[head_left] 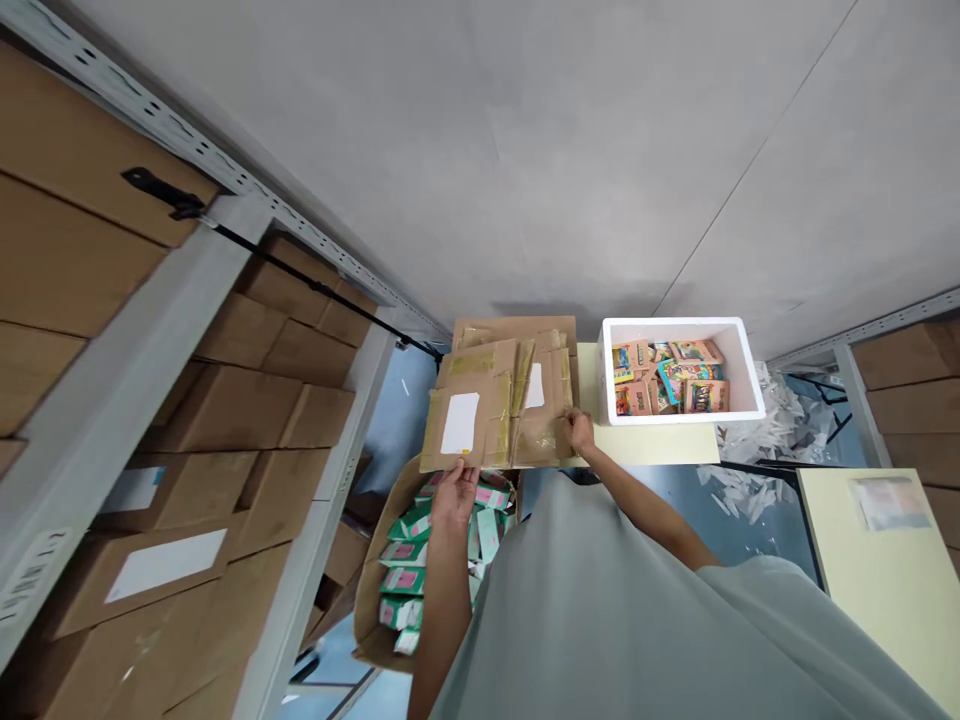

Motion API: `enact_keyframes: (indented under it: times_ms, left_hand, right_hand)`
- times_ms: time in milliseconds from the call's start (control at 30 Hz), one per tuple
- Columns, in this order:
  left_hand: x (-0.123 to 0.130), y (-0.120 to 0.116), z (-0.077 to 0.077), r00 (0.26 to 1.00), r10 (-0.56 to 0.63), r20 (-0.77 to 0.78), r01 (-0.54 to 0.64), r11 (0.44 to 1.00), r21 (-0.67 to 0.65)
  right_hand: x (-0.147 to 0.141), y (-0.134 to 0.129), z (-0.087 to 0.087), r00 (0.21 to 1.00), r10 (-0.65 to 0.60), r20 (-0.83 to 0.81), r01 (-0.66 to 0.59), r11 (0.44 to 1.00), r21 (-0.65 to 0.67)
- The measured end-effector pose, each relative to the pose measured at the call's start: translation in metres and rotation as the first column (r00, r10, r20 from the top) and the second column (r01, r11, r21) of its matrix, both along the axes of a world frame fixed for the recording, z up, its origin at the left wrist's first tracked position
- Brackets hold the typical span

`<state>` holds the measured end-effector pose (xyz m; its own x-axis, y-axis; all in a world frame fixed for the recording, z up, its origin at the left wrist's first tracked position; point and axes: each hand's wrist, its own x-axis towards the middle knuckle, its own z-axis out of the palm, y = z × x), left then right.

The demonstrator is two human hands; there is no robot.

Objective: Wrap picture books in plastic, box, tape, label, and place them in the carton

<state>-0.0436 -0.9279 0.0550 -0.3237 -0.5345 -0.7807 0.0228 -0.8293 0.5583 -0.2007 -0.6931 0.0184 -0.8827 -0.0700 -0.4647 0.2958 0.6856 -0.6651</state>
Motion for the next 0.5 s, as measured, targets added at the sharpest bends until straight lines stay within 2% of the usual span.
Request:
enact_keyframes:
  times_ms: [133, 300, 400, 500]
  left_hand:
    - [0.001, 0.001, 0.001, 1.0, 0.007, -0.006, -0.007, 1.0, 0.014]
    - [0.003, 0.017, -0.008, 1.0, -0.013, -0.025, 0.014, 1.0, 0.016]
    - [-0.002, 0.031, -0.018, 0.998, -0.055, -0.001, 0.055, 0.998, 0.011]
    - [-0.007, 0.041, -0.028, 0.985, -0.17, 0.033, 0.17, 0.985, -0.008]
  right_hand:
    - [-0.005, -0.003, 0.031, 0.994, 0.028, -0.109, -0.036, 0.997, -0.071]
    - [-0.016, 0.004, 0.092, 0.939, 0.022, -0.342, -0.091, 0.978, -0.187]
    - [-0.017, 0.033, 0.135, 0.893, -0.026, -0.449, -0.093, 0.966, -0.241]
    - [-0.001, 0.083, 0.177, 0.842, -0.124, -0.525, -0.033, 0.96, -0.28]
